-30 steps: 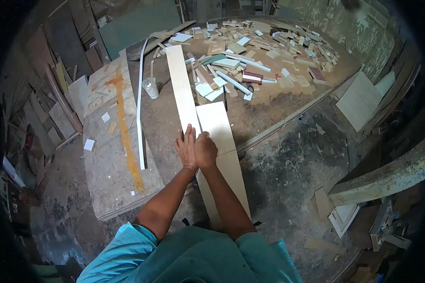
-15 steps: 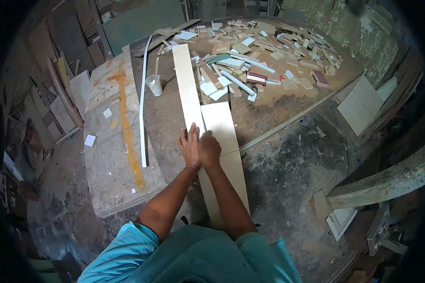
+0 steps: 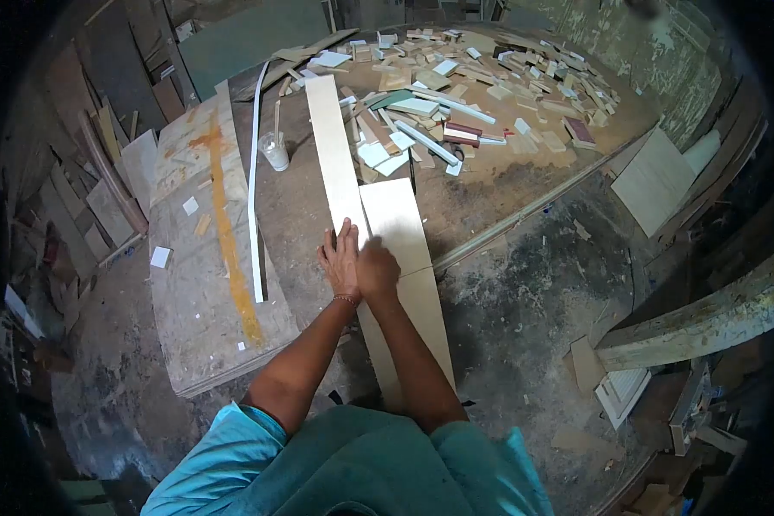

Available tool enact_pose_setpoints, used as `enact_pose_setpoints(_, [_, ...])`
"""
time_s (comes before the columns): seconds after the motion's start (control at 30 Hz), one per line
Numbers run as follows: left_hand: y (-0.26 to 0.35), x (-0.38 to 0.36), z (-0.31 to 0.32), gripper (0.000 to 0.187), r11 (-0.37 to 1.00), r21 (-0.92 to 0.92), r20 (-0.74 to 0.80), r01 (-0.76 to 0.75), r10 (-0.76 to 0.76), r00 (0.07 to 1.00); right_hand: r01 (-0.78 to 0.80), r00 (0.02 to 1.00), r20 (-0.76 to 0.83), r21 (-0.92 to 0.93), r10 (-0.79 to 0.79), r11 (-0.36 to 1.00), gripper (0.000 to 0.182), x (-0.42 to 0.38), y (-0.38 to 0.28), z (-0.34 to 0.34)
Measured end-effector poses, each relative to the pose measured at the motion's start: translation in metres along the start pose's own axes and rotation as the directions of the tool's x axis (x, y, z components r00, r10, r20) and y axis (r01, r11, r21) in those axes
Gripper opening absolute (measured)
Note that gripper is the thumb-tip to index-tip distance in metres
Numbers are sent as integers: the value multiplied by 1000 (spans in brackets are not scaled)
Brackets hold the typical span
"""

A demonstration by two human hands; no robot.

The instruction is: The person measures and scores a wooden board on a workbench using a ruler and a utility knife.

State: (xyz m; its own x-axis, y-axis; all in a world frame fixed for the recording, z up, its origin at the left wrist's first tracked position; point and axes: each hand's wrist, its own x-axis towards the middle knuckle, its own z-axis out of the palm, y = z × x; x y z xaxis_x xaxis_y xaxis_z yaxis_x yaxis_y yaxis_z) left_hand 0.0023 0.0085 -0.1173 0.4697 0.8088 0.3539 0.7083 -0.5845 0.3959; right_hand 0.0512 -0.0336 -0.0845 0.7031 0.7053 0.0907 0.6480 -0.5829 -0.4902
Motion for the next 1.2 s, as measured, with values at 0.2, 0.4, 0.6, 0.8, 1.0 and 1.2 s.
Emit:
enact_pose_setpoints(0.2, [-7,-4,8,43,999,50,-15,-22,22,1000,-116,982,155,25,111,993,23,-61,19,-13])
enact_pose_setpoints(0.4, [0,-1,-4,46,999,-38,28,-16,17,999,-16,999,-47,78,20,997,22,11,-6,-5])
enact_pose_setpoints(0.6, [-2,1,2,42,999,45,16,-11,10,1000,-39,996,77,52,35,998,26,-45,15,-16])
enact_pose_setpoints(0.8, [1,1,1,43,1000,-11,-7,-17,17,1000,-71,997,12,91,70,993,25,4,4,0])
enact_pose_setpoints(1.0, [0,0,3,41,999,31,-37,-12,13,999,-29,1000,2,72,29,997,24,-11,9,-2])
enact_pose_setpoints(1.2, [-3,-3,6,39,1000,0,-55,-23,23,998,-53,998,38,41,51,998,21,-31,9,-17])
